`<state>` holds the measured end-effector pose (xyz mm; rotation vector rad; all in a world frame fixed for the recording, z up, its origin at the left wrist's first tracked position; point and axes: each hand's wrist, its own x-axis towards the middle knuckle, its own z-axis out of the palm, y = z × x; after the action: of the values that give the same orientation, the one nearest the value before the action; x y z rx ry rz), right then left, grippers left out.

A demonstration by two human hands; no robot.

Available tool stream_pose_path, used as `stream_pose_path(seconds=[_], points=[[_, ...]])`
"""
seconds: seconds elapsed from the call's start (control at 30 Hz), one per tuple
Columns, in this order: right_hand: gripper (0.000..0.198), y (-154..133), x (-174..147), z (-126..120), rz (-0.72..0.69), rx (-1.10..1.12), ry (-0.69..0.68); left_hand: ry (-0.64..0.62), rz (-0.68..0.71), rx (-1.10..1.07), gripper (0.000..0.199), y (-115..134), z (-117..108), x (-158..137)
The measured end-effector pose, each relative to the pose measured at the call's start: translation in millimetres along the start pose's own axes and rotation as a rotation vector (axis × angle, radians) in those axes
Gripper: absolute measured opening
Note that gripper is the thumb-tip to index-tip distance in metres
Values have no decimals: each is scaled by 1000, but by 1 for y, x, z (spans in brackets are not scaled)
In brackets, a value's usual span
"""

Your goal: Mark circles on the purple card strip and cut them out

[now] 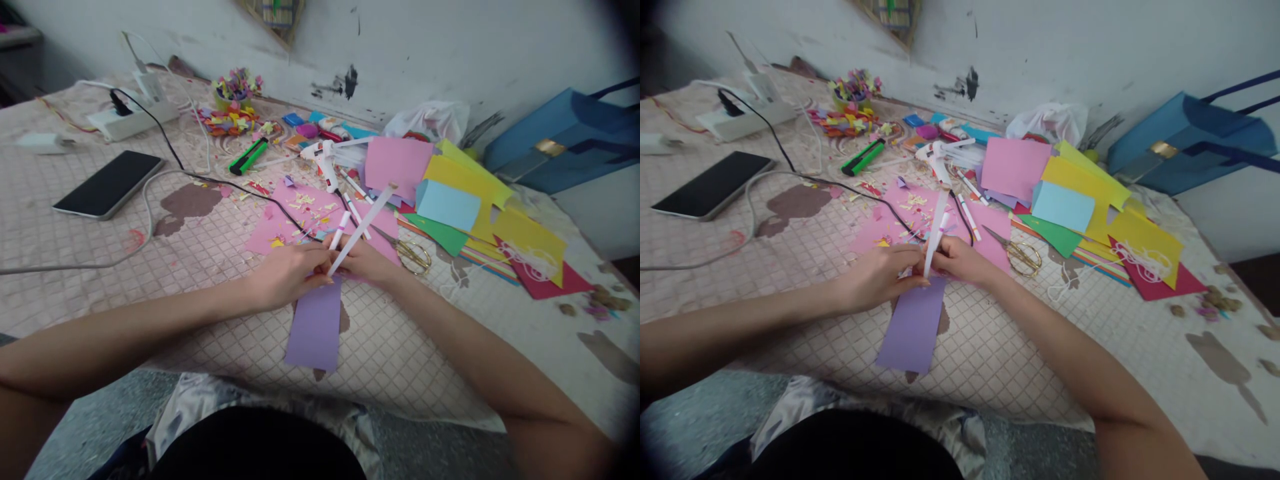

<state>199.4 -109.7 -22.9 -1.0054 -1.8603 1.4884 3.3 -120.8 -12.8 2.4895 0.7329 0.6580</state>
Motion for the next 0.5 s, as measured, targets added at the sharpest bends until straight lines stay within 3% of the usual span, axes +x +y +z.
stream_pose_path(seconds=[0.1,0.27,0.5], points=[[30,7,-16,6,3,56,213,-4,-27,-11,13,0,0,1],[31,11,-39,18,21,69,425,-9,-68,-27,14,1,-1,0],[31,9,-39,23,15,3,399,-19,-73,-20,16,-1,-1,1]])
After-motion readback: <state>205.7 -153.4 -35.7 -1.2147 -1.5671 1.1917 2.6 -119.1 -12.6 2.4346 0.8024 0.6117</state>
